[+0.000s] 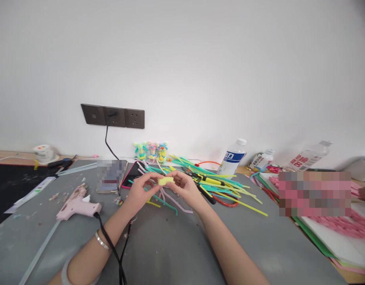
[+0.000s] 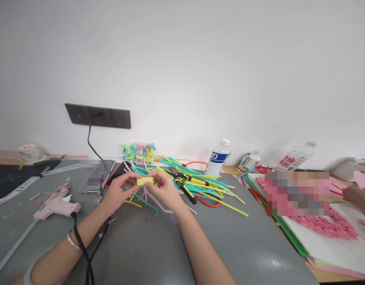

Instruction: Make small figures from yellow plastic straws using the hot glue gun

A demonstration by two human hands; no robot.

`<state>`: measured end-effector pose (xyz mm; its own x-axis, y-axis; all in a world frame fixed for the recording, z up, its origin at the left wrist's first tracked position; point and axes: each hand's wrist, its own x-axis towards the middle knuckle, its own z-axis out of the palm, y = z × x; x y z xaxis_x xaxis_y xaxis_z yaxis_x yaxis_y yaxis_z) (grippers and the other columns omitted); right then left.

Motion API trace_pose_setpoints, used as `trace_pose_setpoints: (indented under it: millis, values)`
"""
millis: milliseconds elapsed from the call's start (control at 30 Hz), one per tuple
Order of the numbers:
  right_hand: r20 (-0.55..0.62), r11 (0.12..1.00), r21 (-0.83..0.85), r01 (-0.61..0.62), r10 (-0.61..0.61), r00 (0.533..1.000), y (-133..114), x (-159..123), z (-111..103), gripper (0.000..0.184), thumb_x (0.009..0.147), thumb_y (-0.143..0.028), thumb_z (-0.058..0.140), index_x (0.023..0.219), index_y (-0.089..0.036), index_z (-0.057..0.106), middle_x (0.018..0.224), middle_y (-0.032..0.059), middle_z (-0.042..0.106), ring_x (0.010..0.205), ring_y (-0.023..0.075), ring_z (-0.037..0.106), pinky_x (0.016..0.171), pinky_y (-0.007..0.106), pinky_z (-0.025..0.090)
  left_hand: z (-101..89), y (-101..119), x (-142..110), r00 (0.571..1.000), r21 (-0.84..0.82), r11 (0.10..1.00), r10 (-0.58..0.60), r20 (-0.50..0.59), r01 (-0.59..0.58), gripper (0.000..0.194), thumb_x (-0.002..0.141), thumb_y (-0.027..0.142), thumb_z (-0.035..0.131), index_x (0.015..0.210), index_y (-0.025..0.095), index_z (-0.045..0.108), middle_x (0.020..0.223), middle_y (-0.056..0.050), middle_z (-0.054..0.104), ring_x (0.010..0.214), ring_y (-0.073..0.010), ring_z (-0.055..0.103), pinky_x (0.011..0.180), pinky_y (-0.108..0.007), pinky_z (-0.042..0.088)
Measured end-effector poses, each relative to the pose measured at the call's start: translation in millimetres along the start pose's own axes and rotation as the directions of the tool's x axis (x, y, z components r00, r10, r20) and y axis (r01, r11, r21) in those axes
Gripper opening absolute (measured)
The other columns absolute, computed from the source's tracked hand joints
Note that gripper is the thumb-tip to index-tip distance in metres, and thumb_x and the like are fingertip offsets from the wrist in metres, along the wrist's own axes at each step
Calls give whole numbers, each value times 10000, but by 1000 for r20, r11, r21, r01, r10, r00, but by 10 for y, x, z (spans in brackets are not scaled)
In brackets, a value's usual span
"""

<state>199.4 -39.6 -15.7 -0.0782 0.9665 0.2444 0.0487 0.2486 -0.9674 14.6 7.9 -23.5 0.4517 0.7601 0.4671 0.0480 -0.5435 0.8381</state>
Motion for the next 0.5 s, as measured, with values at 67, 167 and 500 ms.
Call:
trace_pose_setpoints:
  millis: [67, 167, 500]
  values:
    - [-6, 1000, -14, 0, 0, 1000, -3, 0, 1, 348, 804, -517, 716, 958, -213, 644, 878, 37, 688, 732, 166, 588, 650, 286, 441, 11, 15, -8, 1000, -7, 1000, -19, -7, 19, 174, 824, 256, 679, 988, 196, 675, 975, -51, 704, 841, -177, 666, 716, -258, 543]
    - [-9, 1000, -18, 10, -10, 1000, -8, 1, 7, 336, 809, -500, 713, 970, -214, 641, 888, 41, 693, 750, 174, 600, 669, 296, 448, 23, 25, -18, 999, -16, 999, -47, -14, 47, 282, 793, 286, 715, 1050, 194, 641, 1006, -62, 685, 864, -193, 661, 690, -264, 546]
    - [-16, 992, -115, 52, -55, 998, -45, -4, 22, 273, 823, -412, 696, 996, -204, 655, 920, 55, 690, 779, 190, 595, 701, 323, 436, 35, 61, -10, 999, -5, 999, -52, 13, 52, 150, 871, 289, 615, 989, 198, 638, 960, -41, 676, 838, -177, 655, 706, -258, 537]
